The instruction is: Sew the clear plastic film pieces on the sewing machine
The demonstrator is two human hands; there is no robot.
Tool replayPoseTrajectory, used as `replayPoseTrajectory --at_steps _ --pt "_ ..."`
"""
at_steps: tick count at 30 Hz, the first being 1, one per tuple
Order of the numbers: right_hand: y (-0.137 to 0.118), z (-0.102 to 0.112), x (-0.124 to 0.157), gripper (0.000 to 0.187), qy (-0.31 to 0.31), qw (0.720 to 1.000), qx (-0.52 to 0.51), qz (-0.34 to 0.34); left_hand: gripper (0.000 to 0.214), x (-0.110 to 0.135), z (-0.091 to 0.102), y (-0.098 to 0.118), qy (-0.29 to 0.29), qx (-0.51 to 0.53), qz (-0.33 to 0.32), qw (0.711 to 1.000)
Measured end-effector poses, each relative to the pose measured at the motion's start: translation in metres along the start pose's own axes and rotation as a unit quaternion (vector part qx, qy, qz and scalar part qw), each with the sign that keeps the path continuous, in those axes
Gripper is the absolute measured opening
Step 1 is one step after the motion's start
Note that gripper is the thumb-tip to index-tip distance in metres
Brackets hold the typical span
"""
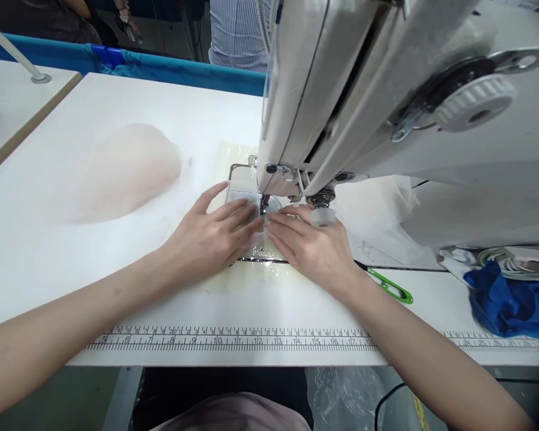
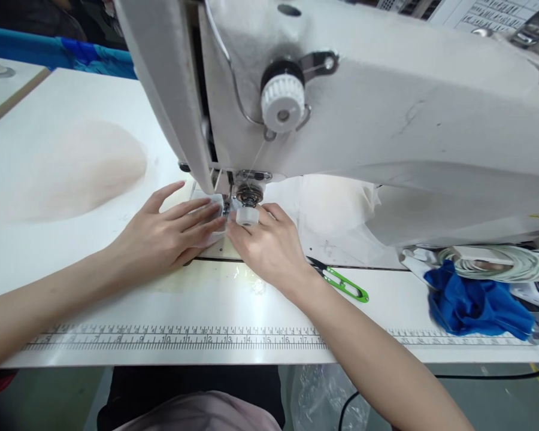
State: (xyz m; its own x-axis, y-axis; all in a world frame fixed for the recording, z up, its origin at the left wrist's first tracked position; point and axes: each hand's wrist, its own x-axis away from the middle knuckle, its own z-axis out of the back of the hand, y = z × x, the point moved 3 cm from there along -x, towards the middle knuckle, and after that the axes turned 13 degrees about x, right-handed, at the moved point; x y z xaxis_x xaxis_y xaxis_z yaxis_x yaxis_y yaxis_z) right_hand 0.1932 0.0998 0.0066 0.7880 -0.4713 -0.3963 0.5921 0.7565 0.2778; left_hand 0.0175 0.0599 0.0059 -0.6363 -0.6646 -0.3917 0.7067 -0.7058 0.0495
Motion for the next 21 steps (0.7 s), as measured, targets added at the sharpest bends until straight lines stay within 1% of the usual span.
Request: replayPoseTrajectory --at_steps 3,6,9,13,21 --pt "-0.004 0.006 0.002 0.022 0.046 0.998 0.010 0.031 0.029 0.004 0.003 0.010 0.008 -0.015 -0.025 1.000" --pt "-0.005 0.008 0.003 0.025 0.041 0.999 0.014 0.029 0.029 0.007 0.004 0.015 -0.006 -0.019 -0.039 0.999" --pt "-0.005 0.007 0.004 0.025 0.034 0.999 0.009 0.028 0.030 0.007 0.004 0.014 -0.013 -0.014 -0.034 0.999" --pt "-0.004 0.005 0.004 0.024 0.042 0.999 0.004 0.028 0.031 0.007 0.002 0.011 0.002 -0.013 -0.044 0.999" --pt "-0.002 0.002 0.003 0.023 0.034 0.999 0.006 0.014 0.031 0.007 -0.004 0.002 0.012 -0.001 -0.029 1.000"
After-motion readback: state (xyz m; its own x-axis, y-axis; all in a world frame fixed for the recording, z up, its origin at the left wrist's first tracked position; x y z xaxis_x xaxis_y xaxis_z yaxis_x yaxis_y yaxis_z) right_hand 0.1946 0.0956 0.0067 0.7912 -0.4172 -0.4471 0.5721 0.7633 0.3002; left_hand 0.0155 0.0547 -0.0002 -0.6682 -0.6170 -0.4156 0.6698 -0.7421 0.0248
